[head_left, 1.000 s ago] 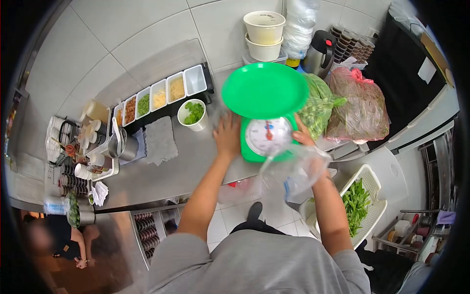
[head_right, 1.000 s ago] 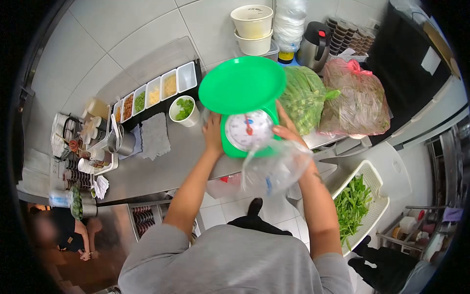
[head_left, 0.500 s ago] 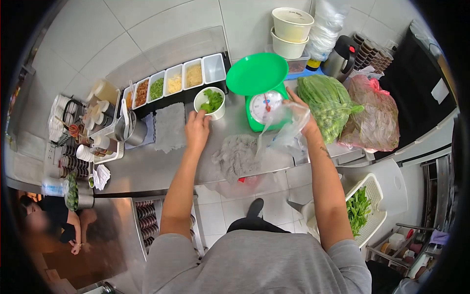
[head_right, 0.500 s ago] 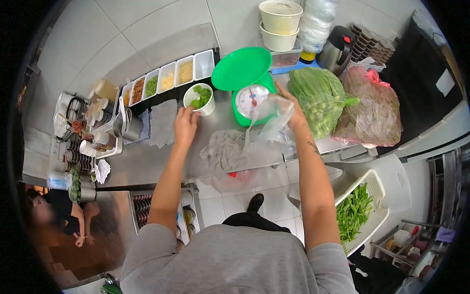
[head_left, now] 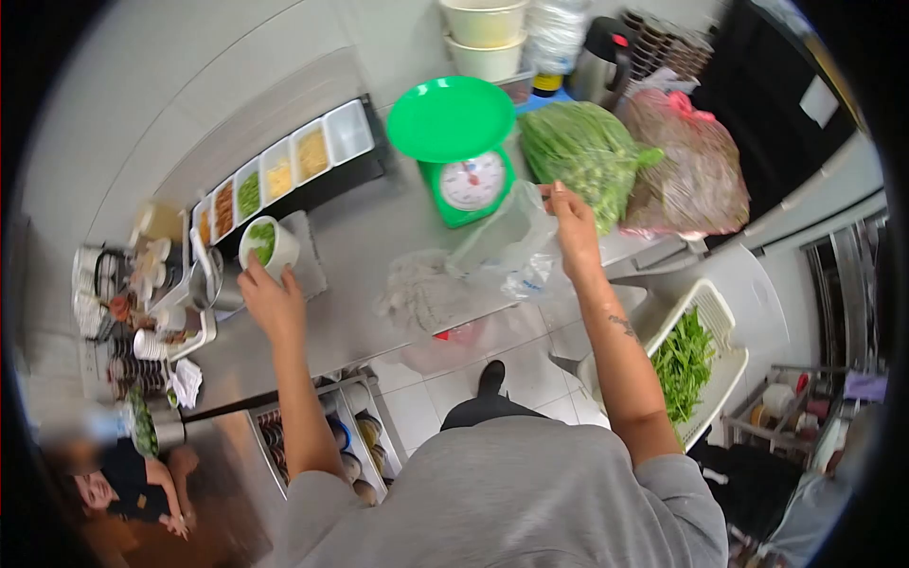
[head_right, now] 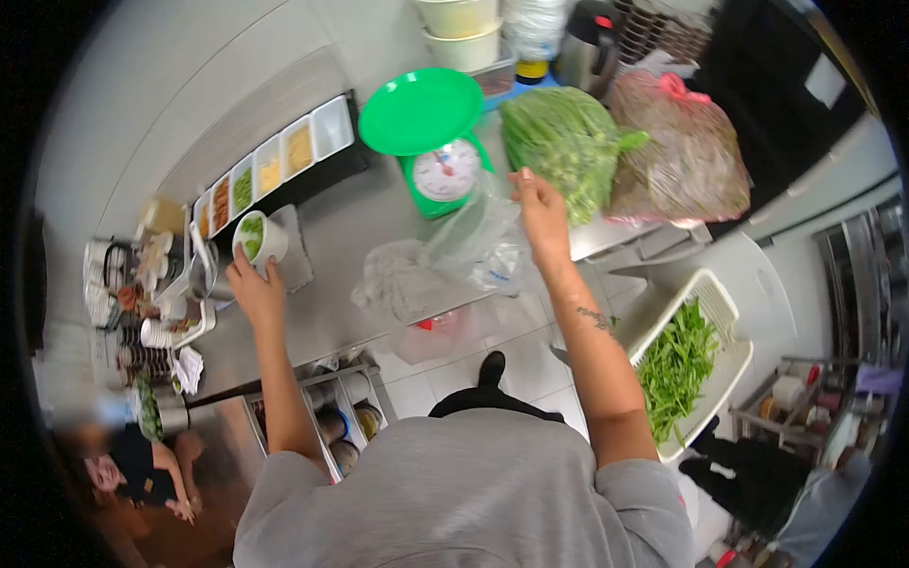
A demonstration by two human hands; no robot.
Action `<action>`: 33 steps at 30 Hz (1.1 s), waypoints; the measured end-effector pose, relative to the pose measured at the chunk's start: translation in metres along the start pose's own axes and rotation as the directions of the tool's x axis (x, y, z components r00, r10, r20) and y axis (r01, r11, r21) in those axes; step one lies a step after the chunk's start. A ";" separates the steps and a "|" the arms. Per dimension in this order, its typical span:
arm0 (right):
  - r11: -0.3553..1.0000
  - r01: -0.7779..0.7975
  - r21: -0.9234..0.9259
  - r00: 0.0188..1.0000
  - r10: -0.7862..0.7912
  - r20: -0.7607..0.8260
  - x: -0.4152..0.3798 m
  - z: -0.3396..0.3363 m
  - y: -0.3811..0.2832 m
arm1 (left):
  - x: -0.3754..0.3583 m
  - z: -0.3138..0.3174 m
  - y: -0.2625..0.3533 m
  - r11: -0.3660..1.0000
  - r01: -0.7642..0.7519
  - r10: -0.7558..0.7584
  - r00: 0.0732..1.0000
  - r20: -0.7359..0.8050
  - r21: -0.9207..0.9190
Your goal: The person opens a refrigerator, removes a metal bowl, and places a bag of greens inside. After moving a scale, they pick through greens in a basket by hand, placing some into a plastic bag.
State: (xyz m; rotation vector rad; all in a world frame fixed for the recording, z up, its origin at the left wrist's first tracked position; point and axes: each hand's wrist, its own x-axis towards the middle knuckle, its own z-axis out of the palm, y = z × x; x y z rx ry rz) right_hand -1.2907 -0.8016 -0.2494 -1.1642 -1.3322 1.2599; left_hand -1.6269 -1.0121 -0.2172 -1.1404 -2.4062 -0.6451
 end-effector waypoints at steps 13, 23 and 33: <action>0.998 -0.015 -0.062 0.996 0.009 -0.087 -0.114 -0.093 -0.027 | -0.068 0.030 0.136 0.715 -0.423 0.605 0.774 0.189 -0.556; 0.887 0.214 -0.408 0.718 -0.426 -0.549 -0.249 -0.278 0.013 | -0.250 0.001 0.367 0.458 0.095 0.756 0.481 0.444 -0.884; 0.608 -0.002 0.794 0.811 0.466 -0.355 -0.359 -0.378 0.068 | -0.385 -0.022 0.441 0.339 0.704 0.848 0.058 0.526 -0.624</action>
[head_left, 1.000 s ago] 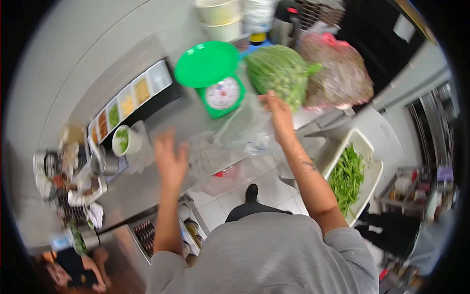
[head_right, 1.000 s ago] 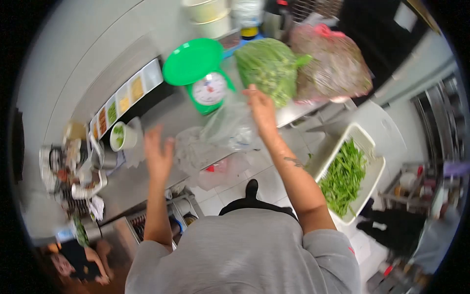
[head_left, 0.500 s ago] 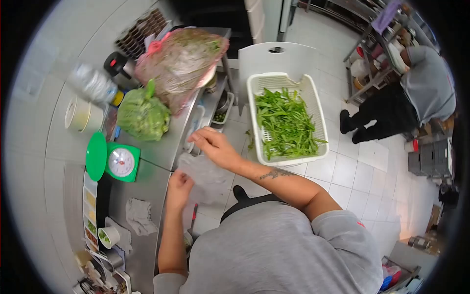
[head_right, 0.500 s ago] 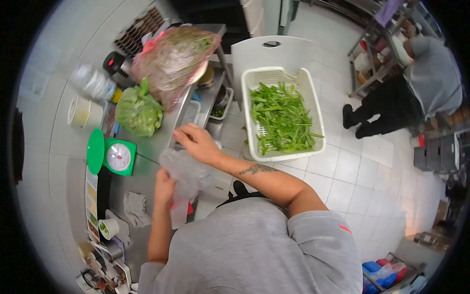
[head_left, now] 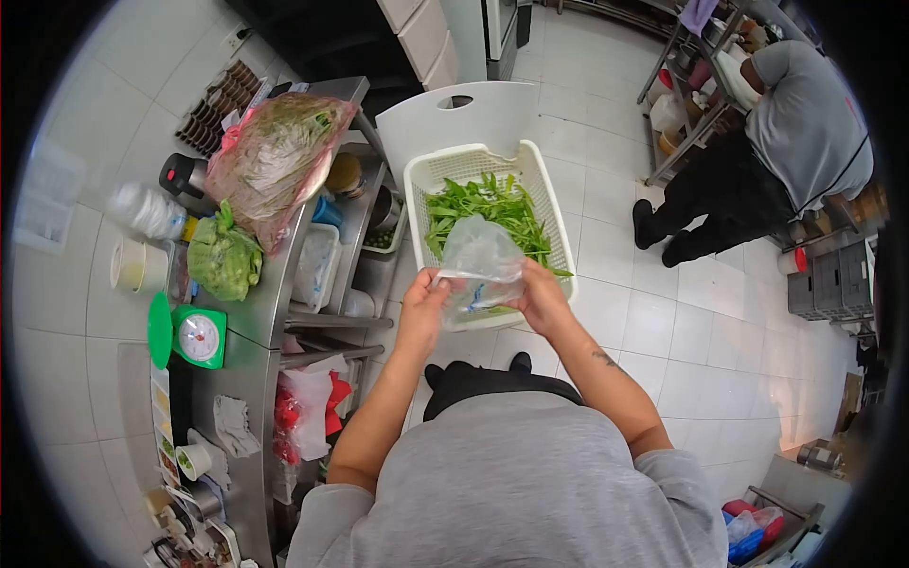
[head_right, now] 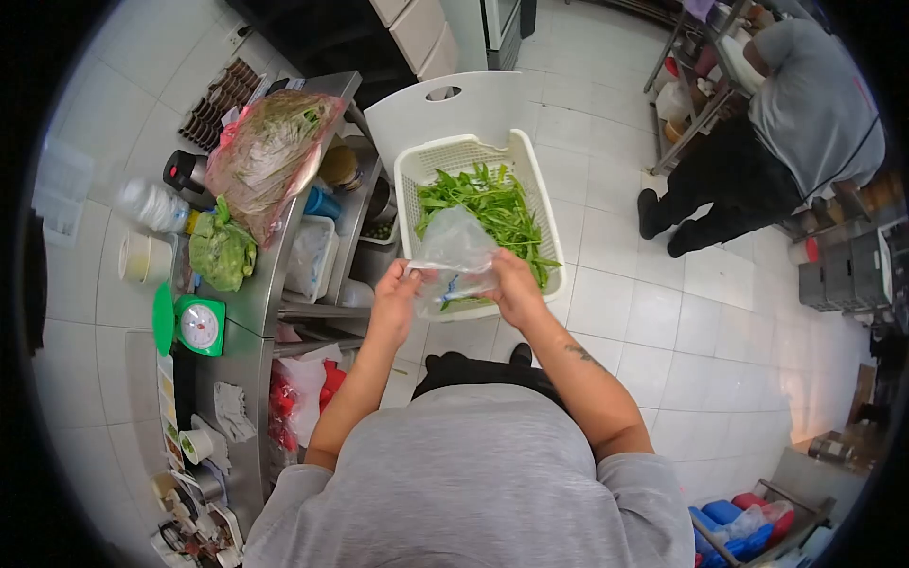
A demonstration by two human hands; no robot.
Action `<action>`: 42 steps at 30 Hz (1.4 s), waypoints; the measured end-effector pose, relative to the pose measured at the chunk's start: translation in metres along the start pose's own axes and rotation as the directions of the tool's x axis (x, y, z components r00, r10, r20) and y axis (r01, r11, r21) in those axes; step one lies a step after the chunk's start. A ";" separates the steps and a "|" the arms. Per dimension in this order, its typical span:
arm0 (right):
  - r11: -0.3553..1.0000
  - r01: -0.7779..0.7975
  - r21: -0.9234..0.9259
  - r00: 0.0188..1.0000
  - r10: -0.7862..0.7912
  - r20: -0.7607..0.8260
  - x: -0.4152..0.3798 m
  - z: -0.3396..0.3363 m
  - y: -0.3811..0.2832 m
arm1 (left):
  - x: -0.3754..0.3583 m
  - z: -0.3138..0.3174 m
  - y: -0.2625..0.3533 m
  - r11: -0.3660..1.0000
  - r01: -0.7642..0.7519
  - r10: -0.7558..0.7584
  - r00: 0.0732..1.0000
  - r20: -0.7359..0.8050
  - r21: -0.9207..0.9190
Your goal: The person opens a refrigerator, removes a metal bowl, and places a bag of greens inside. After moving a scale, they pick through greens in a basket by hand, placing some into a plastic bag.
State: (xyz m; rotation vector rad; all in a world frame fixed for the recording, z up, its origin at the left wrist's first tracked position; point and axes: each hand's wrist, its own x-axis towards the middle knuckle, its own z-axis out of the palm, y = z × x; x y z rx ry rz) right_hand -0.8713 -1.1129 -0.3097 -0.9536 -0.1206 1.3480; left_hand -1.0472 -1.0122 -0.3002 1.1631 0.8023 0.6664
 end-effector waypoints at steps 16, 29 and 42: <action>0.748 -0.180 -0.639 0.960 -0.008 -0.280 -0.002 -0.121 0.000 | 0.069 -0.041 -0.083 0.888 0.391 -0.443 0.869 0.223 0.240; 0.165 -0.347 -0.923 0.810 -0.444 -0.384 -0.025 -0.072 -0.019 | 0.258 -0.006 -0.109 0.035 -0.203 -0.305 0.930 0.204 0.979; 0.163 0.039 -0.986 0.861 -0.506 -0.050 0.060 -0.067 -0.031 | 0.247 -0.048 -0.022 0.635 0.018 -0.570 0.686 0.453 0.772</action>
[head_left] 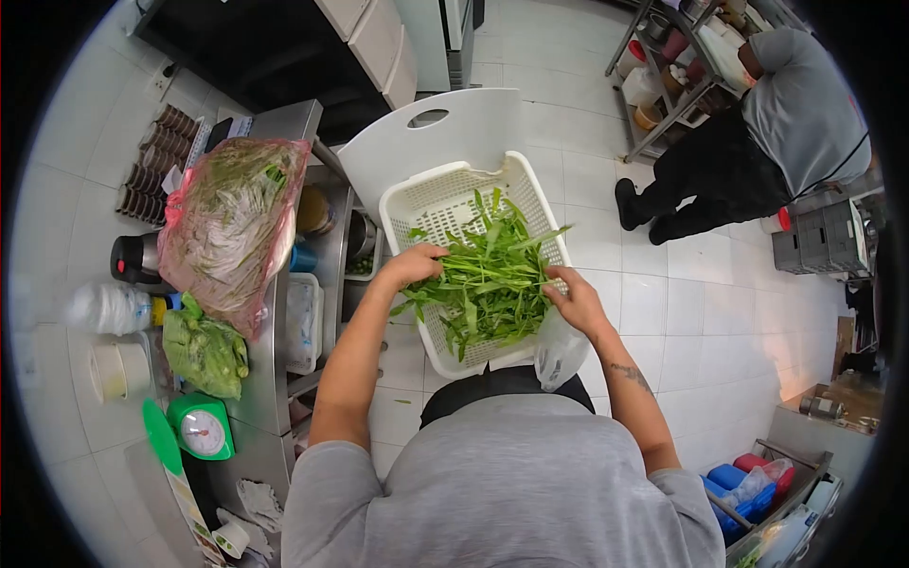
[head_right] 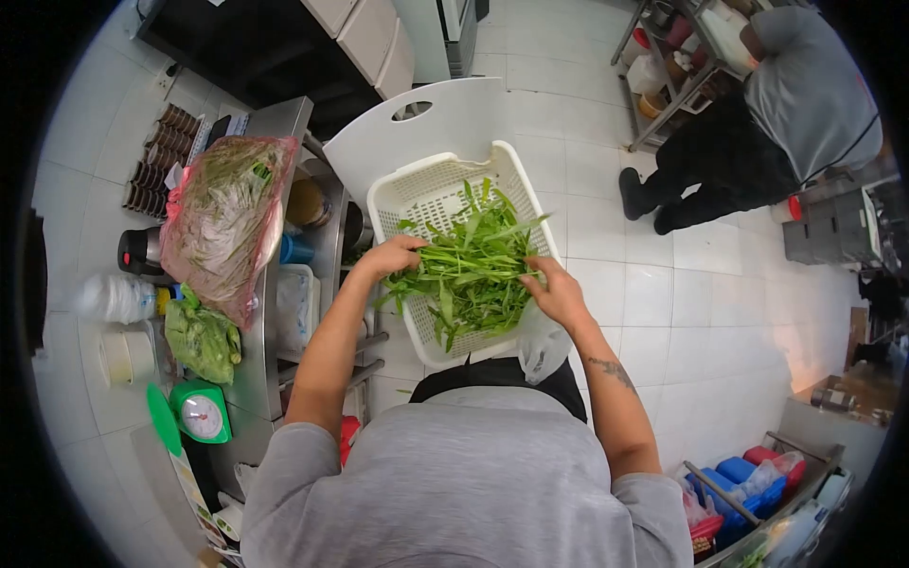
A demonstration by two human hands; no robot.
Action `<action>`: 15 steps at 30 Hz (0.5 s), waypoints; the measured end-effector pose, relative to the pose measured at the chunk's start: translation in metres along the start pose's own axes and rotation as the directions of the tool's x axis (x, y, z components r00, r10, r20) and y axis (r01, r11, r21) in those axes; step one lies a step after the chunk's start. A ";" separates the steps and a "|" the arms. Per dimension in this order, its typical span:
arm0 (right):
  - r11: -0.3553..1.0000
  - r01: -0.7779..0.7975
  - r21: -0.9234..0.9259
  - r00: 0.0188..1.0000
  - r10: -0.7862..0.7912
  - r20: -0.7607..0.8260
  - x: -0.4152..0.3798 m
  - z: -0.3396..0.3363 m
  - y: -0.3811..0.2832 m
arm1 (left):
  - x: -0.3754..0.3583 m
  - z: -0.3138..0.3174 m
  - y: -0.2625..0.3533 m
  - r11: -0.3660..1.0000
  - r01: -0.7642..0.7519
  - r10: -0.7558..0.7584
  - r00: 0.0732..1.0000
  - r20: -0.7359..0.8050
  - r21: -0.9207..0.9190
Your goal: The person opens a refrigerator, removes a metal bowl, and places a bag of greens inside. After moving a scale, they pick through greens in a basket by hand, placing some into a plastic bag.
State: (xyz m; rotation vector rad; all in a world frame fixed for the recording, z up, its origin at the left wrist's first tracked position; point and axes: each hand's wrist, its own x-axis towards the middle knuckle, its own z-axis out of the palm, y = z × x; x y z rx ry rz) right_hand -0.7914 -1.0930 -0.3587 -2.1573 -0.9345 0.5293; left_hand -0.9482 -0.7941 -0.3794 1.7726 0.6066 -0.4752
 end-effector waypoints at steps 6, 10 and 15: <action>0.990 -0.138 -0.041 0.945 0.144 0.294 0.022 0.045 0.023 | 0.007 0.046 -0.012 0.722 0.136 0.227 0.880 -0.418 0.678; 0.969 -0.227 -0.093 0.926 0.244 0.287 0.019 0.060 0.050 | 0.006 0.058 -0.028 0.885 0.065 0.244 0.777 -0.580 0.460; 0.967 -0.119 -0.224 0.944 0.180 0.277 0.006 0.072 0.067 | 0.015 0.099 -0.051 0.775 -0.090 0.408 0.828 -0.386 0.626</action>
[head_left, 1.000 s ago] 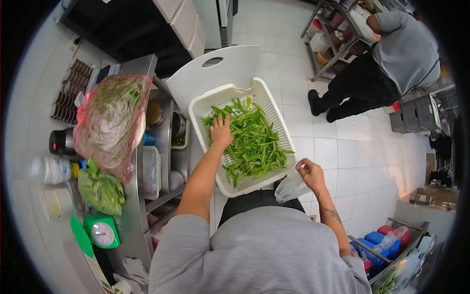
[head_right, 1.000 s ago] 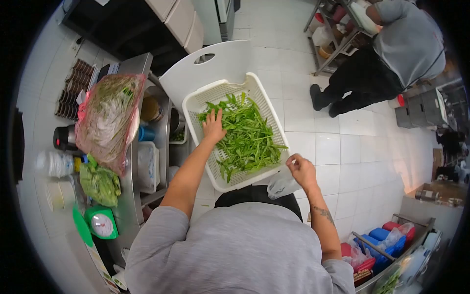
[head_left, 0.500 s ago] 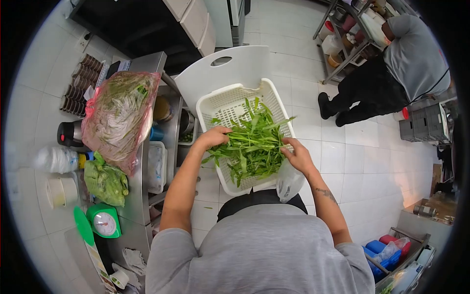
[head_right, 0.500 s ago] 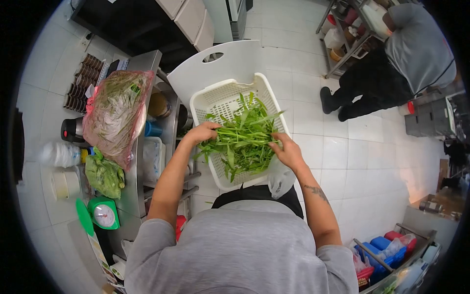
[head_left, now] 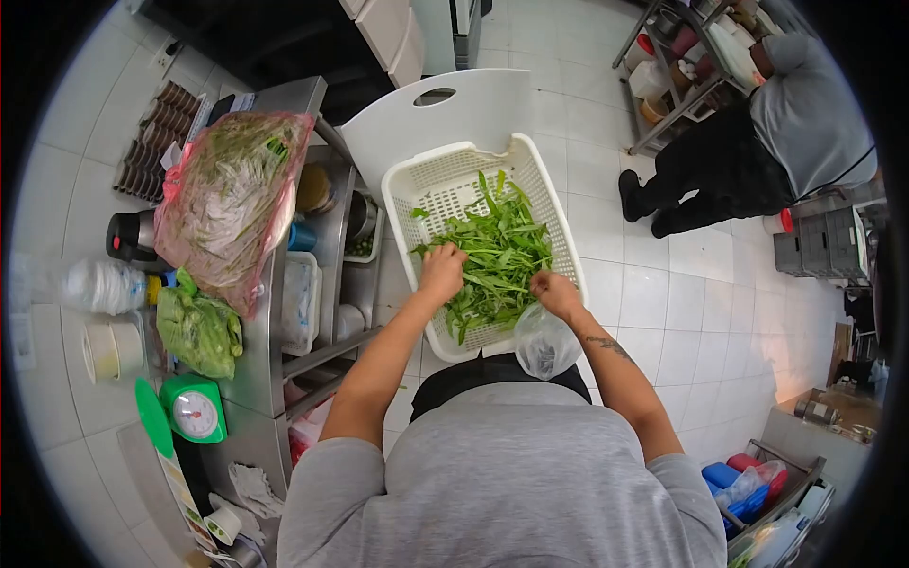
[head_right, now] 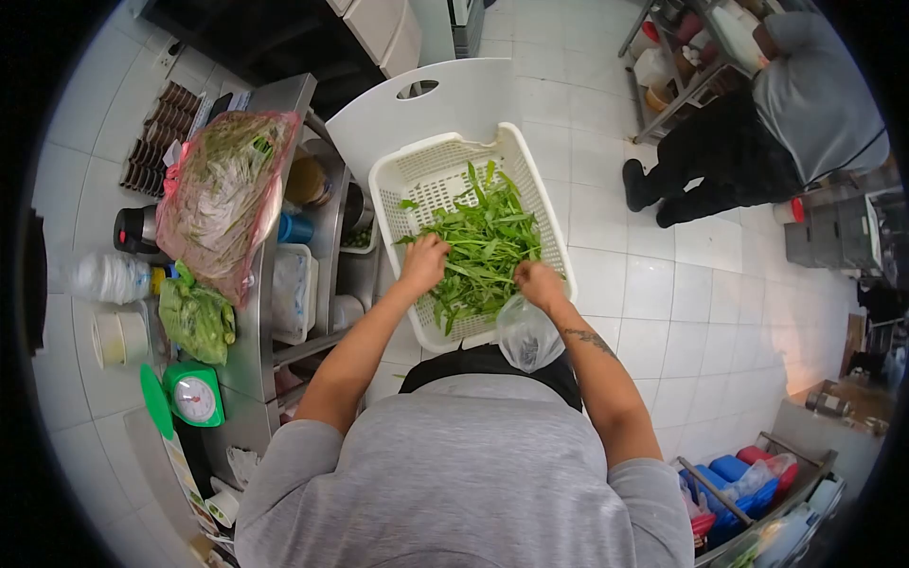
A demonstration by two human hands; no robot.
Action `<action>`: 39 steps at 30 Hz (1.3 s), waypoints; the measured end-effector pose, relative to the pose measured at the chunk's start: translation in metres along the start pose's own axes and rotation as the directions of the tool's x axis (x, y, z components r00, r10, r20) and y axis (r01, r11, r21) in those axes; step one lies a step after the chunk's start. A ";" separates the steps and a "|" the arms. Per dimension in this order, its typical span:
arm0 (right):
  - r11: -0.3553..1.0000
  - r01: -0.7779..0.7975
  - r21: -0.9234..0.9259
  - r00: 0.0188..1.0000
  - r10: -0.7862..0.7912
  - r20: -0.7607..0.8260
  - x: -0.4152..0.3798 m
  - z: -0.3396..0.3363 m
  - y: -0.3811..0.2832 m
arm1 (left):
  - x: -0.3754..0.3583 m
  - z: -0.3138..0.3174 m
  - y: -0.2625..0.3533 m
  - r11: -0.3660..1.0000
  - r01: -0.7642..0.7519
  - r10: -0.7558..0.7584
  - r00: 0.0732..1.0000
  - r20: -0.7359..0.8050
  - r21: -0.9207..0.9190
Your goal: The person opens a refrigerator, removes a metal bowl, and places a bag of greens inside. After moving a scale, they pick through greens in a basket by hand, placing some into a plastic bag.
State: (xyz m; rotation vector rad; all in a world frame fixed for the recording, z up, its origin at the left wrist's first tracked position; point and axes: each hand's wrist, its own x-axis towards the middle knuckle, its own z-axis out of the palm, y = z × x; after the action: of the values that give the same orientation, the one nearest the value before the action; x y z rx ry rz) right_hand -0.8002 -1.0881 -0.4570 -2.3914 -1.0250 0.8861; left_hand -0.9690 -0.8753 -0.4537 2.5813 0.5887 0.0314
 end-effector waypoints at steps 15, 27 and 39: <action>0.935 0.178 0.307 0.916 -0.044 -0.398 -0.034 -0.046 -0.060 | 0.027 -0.093 0.034 0.988 -0.016 0.051 0.972 0.231 -0.153; 0.727 0.132 0.674 0.982 -0.189 0.012 -0.038 -0.077 -0.067 | 0.012 -0.130 0.065 0.918 -0.182 0.186 0.982 -0.023 -0.352; 0.728 0.127 0.674 0.988 -0.152 -0.021 -0.039 -0.067 -0.063 | -0.007 -0.097 0.078 0.920 -0.391 0.382 0.881 -0.279 0.024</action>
State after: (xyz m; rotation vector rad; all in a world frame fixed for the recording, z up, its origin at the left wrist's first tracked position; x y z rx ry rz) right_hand -0.8065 -1.0830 -0.3574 -1.6625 -0.7068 1.0282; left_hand -0.9561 -0.8948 -0.3312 2.6390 0.1517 0.5422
